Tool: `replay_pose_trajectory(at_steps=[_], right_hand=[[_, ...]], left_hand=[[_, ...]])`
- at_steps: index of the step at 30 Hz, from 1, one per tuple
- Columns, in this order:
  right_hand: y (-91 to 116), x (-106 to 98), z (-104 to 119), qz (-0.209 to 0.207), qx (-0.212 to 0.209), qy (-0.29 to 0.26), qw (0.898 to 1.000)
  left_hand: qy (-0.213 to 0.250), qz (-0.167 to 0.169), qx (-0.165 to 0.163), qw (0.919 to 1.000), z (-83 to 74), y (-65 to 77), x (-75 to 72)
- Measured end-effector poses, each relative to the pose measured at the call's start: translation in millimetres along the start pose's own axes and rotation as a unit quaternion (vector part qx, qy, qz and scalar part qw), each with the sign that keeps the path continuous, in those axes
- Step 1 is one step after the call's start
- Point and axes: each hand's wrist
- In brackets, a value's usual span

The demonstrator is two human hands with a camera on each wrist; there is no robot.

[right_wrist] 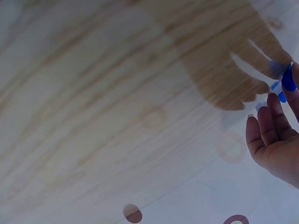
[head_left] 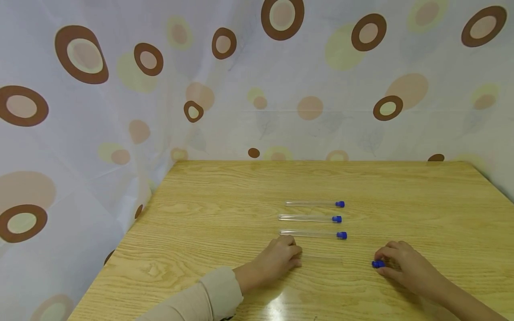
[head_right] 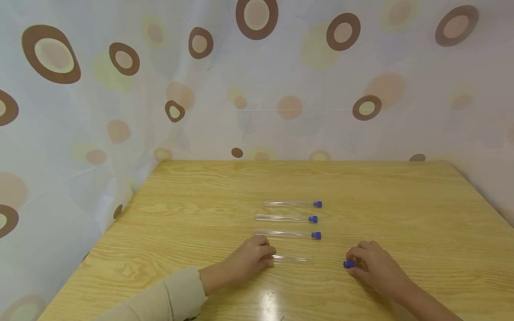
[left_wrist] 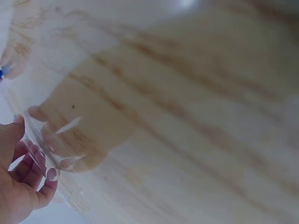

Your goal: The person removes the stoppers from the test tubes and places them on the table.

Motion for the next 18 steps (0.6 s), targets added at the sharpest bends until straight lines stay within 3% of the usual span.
replay_pose_trajectory(at_steps=[12, 18], right_hand=[[0.3, -0.3, 0.7, -0.005, 0.001, -0.008, 1.000], [0.2, -0.7, 1.7, -0.025, 0.001, -0.023, 0.999]], left_hand=[[0.046, -0.011, 0.004, 0.9989, 5.2, 2.3, -1.8], [0.024, -0.050, 0.010, 0.9984, 8.8, 2.3, -3.6]])
Point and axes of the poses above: each hand's wrist, its own y-axis away from the middle knuckle, its own x-axis out of the palm, z = x × y, and after that the axes turned 1 degree about -y, right-handed
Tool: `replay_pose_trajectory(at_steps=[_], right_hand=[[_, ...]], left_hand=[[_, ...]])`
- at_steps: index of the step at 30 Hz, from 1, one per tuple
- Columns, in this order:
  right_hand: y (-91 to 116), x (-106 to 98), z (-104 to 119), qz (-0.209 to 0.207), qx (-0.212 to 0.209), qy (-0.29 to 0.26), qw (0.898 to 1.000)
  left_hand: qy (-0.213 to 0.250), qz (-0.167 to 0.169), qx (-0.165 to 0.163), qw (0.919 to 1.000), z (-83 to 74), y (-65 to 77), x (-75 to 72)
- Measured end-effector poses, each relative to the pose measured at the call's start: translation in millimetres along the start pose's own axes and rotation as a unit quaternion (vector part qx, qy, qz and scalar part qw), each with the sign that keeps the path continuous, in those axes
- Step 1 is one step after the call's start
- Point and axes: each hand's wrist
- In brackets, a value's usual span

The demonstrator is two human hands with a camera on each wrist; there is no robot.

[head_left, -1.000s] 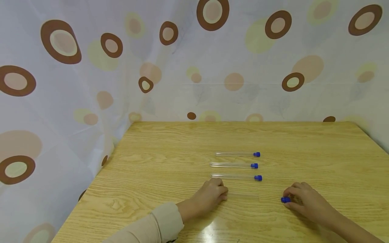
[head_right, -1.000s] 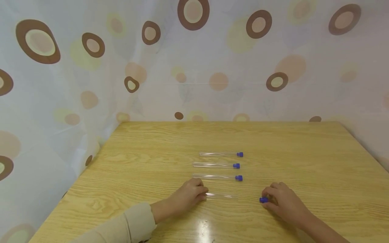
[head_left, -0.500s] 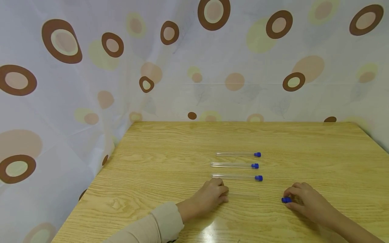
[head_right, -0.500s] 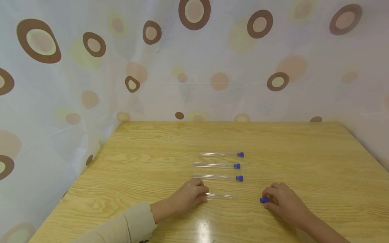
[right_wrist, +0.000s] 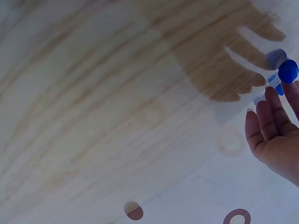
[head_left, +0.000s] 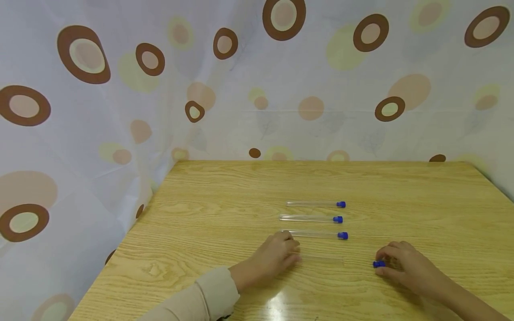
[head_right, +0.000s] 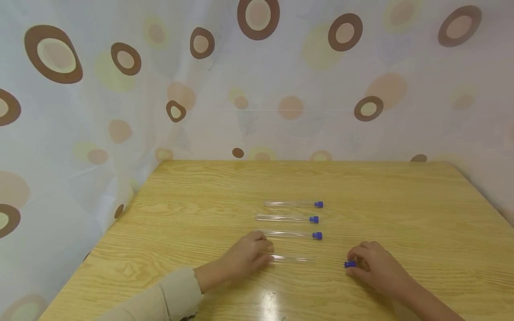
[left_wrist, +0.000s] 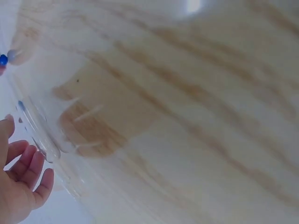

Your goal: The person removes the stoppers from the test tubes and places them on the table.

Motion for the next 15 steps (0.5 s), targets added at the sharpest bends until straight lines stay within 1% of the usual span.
replay_pose_trajectory(at_steps=[5, 7, 12, 15], right_hand=[[-1.6, -3.5, 2.3, -0.003, 0.005, -0.017, 1.000], [-3.0, -5.7, 3.4, 0.000, 0.014, -0.020, 1.000], [-7.5, -9.5, 4.7, -0.035, 0.001, -0.001, 0.999], [-11.1, -11.3, 7.1, -0.052, -0.007, 0.003, 0.999]], left_hand=[[-0.029, -0.032, 0.002, 0.9991, 2.1, -0.4, -3.0], [-0.027, -0.039, -0.003, 0.9989, 3.0, -0.3, -4.6], [-0.014, -0.057, -0.012, 0.9982, 7.0, -1.6, -8.0], [-0.020, -0.065, -0.010, 0.9976, 10.2, -3.0, -9.7]])
Point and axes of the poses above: each hand's wrist, its own y-axis away from the middle knuckle, its own x-axis out of the palm, z = x × y, and after that the axes turned 1 degree about -y, right-handed
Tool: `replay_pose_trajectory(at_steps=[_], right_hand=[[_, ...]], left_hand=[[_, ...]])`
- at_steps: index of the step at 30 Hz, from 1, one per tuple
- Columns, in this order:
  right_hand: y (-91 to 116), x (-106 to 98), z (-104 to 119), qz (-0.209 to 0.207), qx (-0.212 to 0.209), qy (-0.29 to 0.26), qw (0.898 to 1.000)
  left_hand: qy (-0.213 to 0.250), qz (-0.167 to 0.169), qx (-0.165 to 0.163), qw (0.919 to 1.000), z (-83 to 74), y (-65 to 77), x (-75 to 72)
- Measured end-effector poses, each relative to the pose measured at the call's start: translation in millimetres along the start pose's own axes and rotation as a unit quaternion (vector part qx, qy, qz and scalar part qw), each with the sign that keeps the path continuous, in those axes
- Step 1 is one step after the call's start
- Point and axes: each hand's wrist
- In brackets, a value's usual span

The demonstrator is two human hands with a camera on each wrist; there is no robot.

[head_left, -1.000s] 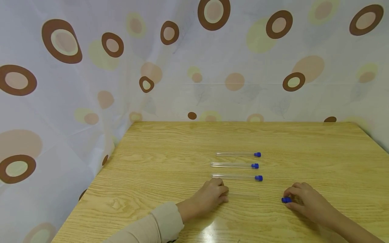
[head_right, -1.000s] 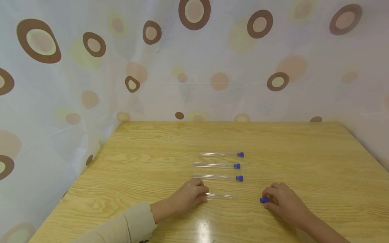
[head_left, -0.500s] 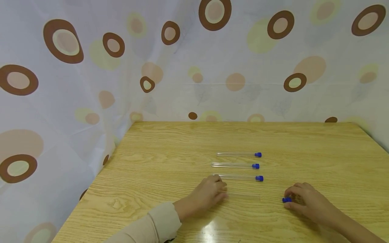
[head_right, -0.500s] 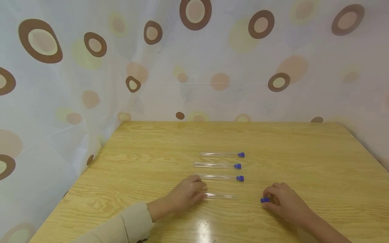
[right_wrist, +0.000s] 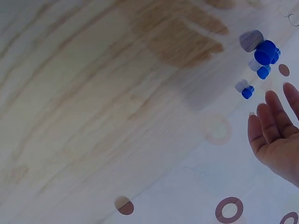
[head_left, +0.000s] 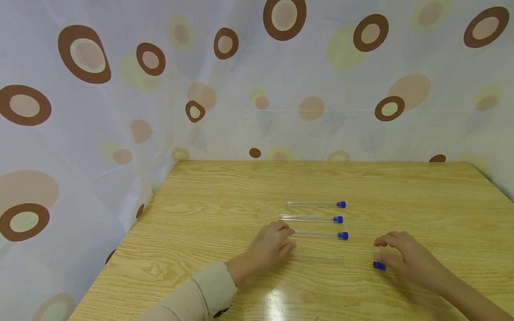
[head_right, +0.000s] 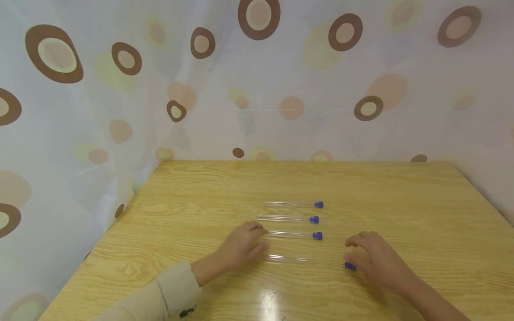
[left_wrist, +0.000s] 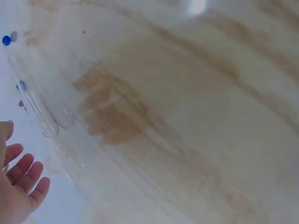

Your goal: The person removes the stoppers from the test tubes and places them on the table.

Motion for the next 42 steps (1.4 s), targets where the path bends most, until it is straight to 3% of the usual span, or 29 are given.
replay_pose_trajectory(at_steps=[10, 17, 27, 33, 42], right_hand=[[-14.3, -2.6, 12.4, 0.016, 0.022, -0.027, 0.999], [-26.9, 0.2, 16.3, 0.020, 0.013, -0.031, 0.999], [-44.5, 4.6, 19.6, 0.053, 0.034, -0.030, 0.998], [-47.0, 12.9, 19.4, 0.073, 0.042, -0.039, 0.996], [-54.2, 29.0, 18.8, 0.099, 0.016, -0.028, 0.995]], left_hand=[[-0.060, 0.015, 0.025, 0.9978, 7.4, -9.6, -1.1], [-0.094, 0.055, 0.009, 0.9940, 11.2, -17.4, 0.8], [-0.094, 0.106, -0.026, 0.9896, 10.1, -24.3, 0.6], [-0.096, 0.118, -0.029, 0.9879, 11.5, -25.8, 6.9], [-0.101, 0.135, -0.032, 0.9852, 12.9, -21.9, 12.8]])
Point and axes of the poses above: each hand's wrist, its own y-axis away from the middle knuckle, its own x-axis out of the palm, z = x × y, and after that the axes turned 1 degree about -y, right-handed
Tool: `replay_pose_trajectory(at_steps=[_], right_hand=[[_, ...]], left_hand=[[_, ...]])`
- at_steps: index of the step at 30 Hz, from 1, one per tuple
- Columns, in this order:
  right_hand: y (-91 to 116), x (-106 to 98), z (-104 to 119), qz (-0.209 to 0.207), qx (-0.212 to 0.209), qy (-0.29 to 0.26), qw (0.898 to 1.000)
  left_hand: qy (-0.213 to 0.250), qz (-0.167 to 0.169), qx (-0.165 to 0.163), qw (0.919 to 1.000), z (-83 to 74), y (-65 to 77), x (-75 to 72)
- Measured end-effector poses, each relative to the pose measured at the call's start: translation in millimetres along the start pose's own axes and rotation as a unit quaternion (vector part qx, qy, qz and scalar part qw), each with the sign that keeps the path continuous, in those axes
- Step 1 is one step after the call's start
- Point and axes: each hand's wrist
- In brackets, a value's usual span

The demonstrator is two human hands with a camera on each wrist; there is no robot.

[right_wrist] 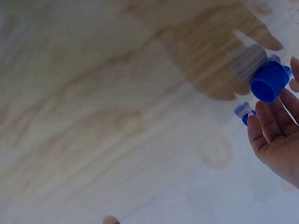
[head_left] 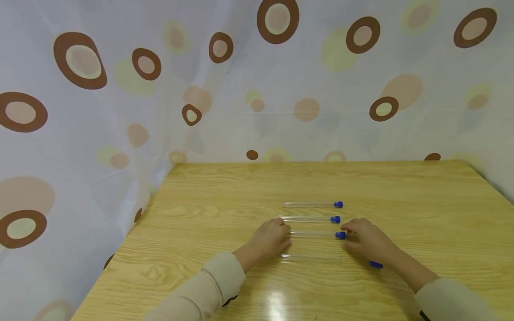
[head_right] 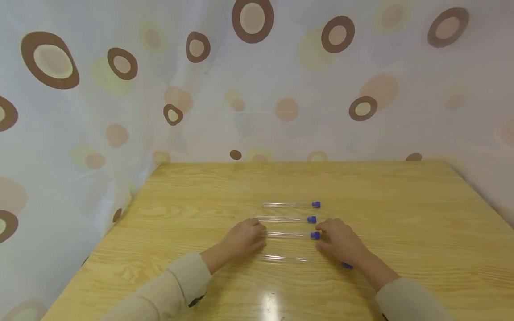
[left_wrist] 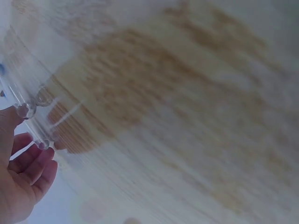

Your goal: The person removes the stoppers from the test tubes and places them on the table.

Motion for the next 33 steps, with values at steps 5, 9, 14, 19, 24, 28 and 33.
replay_pose_trajectory(at_steps=[5, 9, 14, 19, 24, 28, 33], right_hand=[[-4.9, 1.9, 2.6, 0.003, -0.003, 0.009, 1.000], [-8.5, 3.6, 4.3, 0.006, -0.004, 0.012, 1.000], [-11.1, 4.4, 4.8, 0.005, -0.001, 0.009, 1.000], [-11.1, 5.2, 5.1, 0.005, 0.005, 0.007, 1.000], [-10.5, 5.6, 4.6, 0.001, 0.005, 0.001, 1.000], [-10.1, 4.4, 3.8, 0.000, 0.001, -0.009, 1.000], [-8.6, 1.3, 4.6, 0.006, 0.008, -0.033, 0.999]], left_hand=[[-0.003, -0.004, 0.002, 1.0000, -2.1, -2.2, -0.1], [-0.001, -0.004, -0.005, 1.0000, -3.9, -5.9, -0.2], [-0.027, 0.001, -0.009, 0.9996, -6.9, -10.7, -0.6], [-0.052, 0.011, -0.008, 0.9985, -8.5, -13.1, -0.1], [-0.043, 0.018, -0.013, 0.9988, -8.4, -13.5, 0.5], [-0.017, 0.012, -0.023, 0.9995, -7.4, -13.4, 1.9], [-0.039, -0.029, -0.010, 0.9988, -6.1, -10.9, 1.2]])
Point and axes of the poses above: each hand's wrist, its own y-axis away from the middle knuckle, its own x-axis out of the palm, z = x × y, and after that the axes turned 1 degree about -y, right-handed
